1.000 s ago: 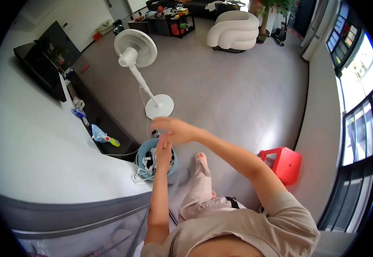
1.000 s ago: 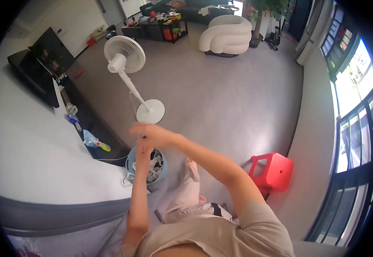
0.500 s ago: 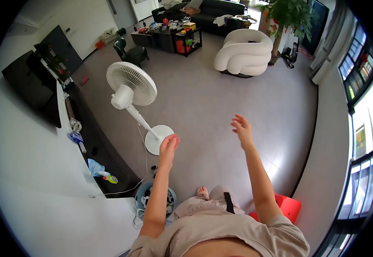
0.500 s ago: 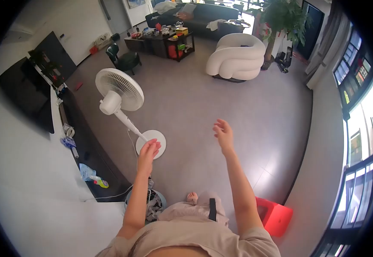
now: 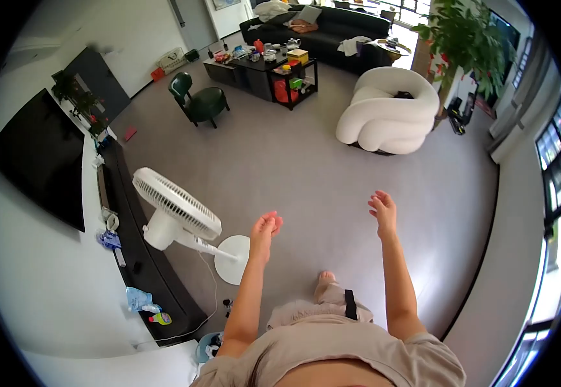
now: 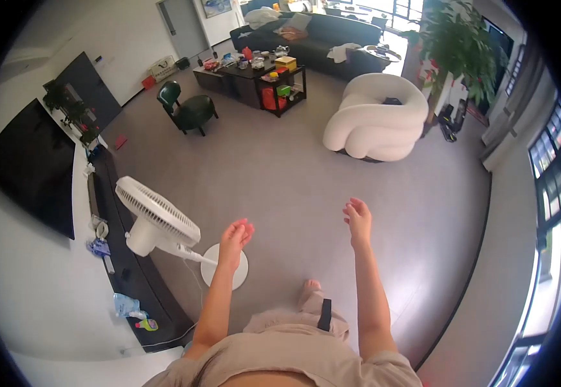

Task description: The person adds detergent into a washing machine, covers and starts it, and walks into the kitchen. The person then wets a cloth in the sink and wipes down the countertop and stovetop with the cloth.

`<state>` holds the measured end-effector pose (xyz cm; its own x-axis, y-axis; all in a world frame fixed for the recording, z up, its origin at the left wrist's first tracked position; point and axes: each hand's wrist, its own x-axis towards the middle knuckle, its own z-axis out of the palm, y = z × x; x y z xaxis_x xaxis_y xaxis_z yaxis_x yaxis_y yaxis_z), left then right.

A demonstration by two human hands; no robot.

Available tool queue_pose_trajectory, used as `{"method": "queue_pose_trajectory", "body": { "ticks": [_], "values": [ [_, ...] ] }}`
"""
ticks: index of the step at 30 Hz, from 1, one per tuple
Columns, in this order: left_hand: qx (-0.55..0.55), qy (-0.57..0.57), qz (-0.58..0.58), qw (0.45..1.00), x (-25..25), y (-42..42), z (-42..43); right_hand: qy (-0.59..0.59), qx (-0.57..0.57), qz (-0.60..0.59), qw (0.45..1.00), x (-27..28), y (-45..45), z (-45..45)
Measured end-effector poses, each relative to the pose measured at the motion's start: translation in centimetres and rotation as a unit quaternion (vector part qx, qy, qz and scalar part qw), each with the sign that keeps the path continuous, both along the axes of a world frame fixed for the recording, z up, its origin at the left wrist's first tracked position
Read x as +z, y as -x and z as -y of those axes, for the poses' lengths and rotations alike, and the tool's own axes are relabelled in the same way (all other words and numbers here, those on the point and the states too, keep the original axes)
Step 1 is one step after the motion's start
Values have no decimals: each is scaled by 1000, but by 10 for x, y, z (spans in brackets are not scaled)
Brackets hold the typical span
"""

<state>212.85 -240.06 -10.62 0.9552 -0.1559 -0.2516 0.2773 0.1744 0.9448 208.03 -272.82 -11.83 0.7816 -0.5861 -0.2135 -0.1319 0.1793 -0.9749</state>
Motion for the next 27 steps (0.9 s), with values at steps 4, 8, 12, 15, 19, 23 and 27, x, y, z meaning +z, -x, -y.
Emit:
{"method": "queue_pose_trajectory", "body": {
  "ticks": [4, 8, 12, 15, 19, 23, 27],
  "values": [
    [47, 12, 16, 999, 1, -86, 12, 11, 71, 32, 997, 18, -137, 11],
    [127, 23, 16, 991, -1, -170, -4, -10, 157, 44, 987, 21, -263, -16],
    [189, 25, 21, 981, -9, -269, -28, -41, 207, 57, 976, 9, -390, -52],
    [208, 18, 28, 978, -10, -351, -52, -45, 226, 44, 972, 6, -481, -80],
    [240, 47, 29, 969, -8, -463, -83, -67, 252, 47, 964, 8, -594, -104],
    [251, 47, 29, 966, -2, -553, -113, -59, 234, 47, 969, 10, -691, -115],
    [266, 36, 1, 963, -4, -647, -148, -68, 208, 34, 975, 3, -790, -137]
  ]
}}
